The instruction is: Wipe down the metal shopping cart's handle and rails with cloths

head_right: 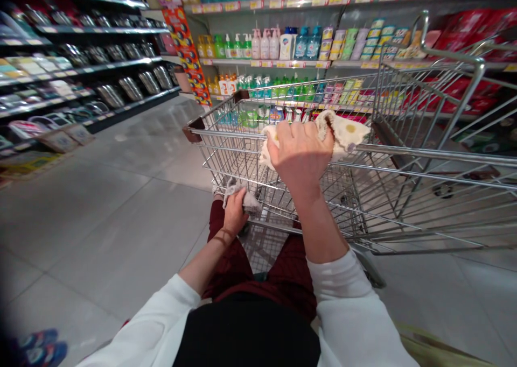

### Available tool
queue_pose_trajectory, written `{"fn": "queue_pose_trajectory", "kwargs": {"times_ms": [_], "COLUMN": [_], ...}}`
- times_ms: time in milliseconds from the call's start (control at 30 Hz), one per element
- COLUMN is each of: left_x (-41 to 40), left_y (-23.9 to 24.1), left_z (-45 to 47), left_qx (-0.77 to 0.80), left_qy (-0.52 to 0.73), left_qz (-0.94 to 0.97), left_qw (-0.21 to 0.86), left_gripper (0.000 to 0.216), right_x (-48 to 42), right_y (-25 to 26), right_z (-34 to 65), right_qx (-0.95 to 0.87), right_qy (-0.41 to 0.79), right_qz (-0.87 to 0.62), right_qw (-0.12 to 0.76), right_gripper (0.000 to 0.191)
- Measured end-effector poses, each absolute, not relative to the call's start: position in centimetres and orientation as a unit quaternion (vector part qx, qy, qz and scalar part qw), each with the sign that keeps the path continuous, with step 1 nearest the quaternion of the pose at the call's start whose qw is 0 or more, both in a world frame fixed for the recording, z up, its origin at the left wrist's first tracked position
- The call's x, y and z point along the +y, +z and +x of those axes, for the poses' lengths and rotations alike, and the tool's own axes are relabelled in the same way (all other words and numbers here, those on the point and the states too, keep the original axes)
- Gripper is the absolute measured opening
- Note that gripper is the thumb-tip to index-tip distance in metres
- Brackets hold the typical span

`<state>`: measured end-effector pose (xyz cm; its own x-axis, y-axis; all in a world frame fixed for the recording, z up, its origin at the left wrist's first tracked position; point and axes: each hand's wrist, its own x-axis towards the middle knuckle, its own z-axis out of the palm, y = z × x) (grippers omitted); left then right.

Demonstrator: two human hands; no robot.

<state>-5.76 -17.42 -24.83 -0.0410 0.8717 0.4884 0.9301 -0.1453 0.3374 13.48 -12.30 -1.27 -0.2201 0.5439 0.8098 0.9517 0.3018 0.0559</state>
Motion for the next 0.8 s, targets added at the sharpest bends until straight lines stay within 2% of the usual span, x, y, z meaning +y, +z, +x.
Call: {"fn": "queue_pose_trajectory", "kwargs": {"times_ms": [133,267,333,600,800], "left_x": [-17.5,-16.8,-16.2,-15.7,-16.8], "left_y": [-21.9,-20.5,-20.9,-26.2,-25.4], "left_z": [-5.2,-3.9,-3.3,-3.8,-3.7], "left_qx": [-0.584,-0.542,-0.553,-0.626,-0.642], "left_qy": [-0.402,-0.45,-0.426,-0.231,-0.226], "left_qz": [-0.701,-0.696,-0.704,-0.744,-0.732], "left_qw": [0.078,0.14,0.129,0.029,0.033], "left_gripper": [0.083,0.055,0.049,0.051,0.052], "right_x": [-12.5,-12.8,-12.8,-12.7,-12.5], "right_y": [-1.2,-0.9,-0.8,-1.0,-1.3], "right_z": [13.5,13.5,13.5,13.3,13.2], "right_qx": [-0.731,-0.743,-0.746,-0.736,-0.721], "right_qy": [-0.275,-0.244,-0.241,-0.246,-0.276], "right_qz": [-0.519,-0.525,-0.524,-0.523,-0.517], "right_qw": [0.349,0.337,0.334,0.354,0.369], "right_gripper": [0.038,0.038,0.039,0.034,0.032]}}
